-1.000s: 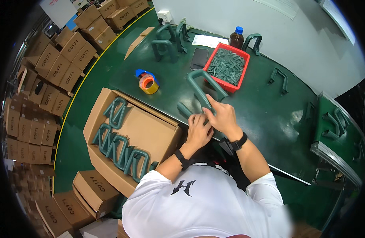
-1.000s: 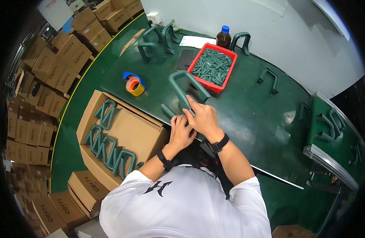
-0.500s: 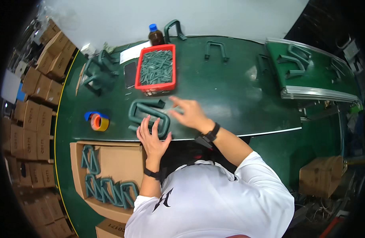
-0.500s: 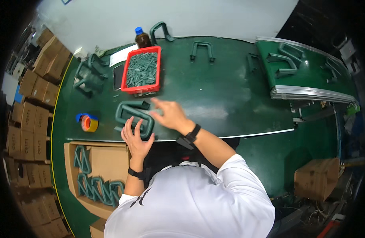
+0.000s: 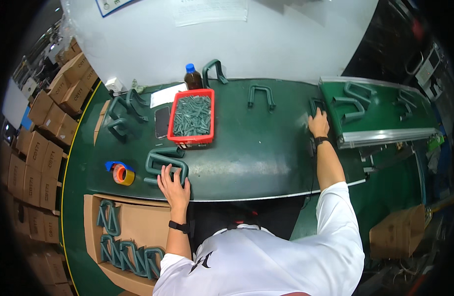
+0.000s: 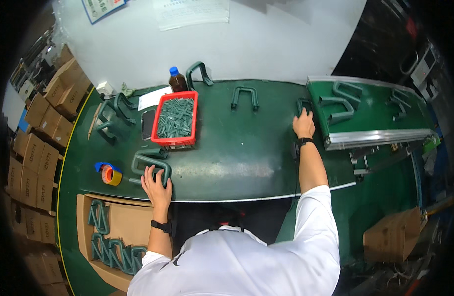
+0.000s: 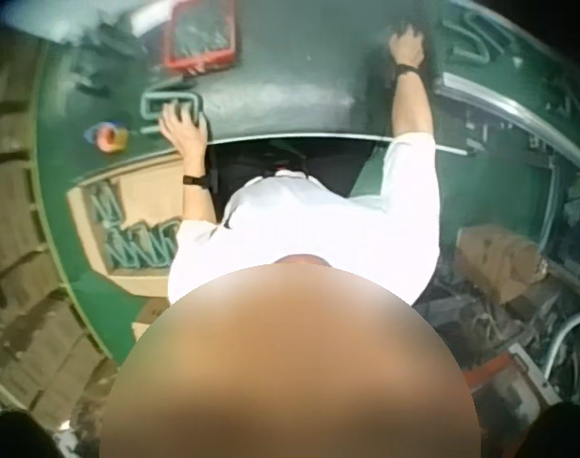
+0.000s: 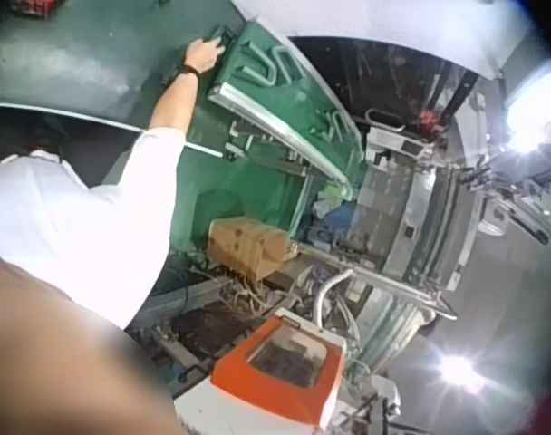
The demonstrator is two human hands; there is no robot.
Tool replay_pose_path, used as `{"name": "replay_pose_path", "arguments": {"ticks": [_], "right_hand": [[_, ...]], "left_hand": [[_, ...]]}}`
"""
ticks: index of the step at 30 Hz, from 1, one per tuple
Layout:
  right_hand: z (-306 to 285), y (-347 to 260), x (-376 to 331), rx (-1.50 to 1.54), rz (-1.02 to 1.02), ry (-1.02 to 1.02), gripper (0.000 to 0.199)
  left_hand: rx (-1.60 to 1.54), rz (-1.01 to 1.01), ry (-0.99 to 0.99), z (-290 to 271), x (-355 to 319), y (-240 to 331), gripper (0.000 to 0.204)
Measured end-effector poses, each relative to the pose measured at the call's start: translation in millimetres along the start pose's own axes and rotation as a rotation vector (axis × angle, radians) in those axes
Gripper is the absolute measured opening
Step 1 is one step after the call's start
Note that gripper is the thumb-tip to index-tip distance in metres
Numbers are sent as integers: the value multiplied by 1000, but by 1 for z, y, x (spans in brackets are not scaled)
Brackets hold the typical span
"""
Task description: The person assembles plastic U-shaped components using small green fasteners and then packs the completed items into a cardboard box, sealing it with a tape dispenser.
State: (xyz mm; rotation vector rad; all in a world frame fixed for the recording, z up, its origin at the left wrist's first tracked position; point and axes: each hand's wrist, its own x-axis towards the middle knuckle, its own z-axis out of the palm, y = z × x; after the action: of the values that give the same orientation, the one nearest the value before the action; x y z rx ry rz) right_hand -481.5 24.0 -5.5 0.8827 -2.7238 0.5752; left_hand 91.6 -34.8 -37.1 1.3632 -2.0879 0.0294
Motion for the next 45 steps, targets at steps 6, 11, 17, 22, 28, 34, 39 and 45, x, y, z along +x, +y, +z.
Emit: {"name": "replay_pose_path", "arguments": {"ticks": [6,11,17,22,28,34,39,45], "right_hand": [[7,3,-6,-34,-3,-34,26],[4,28,-41,32,-17,19,21],[-12,42,-46,181,-38,-55,25],[-27,5,-51,346,-210,-62,27],[-76,-91,-138,852,-515,-55,18],[-89,-102,-228,791,-963,-172,20],[-120,-91,-249,931,-819,-258,27],[-165,-54,-241,972,-683,-414,59]], "left_hand": [[86,-72,0,-2,13,-9,46],[21,-60,55,-2,24,4,41],[-141,46,199,-6,33,37,27],[-225,86,179,-3,31,62,22],[-878,-104,-9,-7,32,77,20],[-1940,-633,-547,-10,54,113,43],[-1937,-480,-619,-15,42,115,41],[-1264,-15,-1240,-41,55,128,31]]}}
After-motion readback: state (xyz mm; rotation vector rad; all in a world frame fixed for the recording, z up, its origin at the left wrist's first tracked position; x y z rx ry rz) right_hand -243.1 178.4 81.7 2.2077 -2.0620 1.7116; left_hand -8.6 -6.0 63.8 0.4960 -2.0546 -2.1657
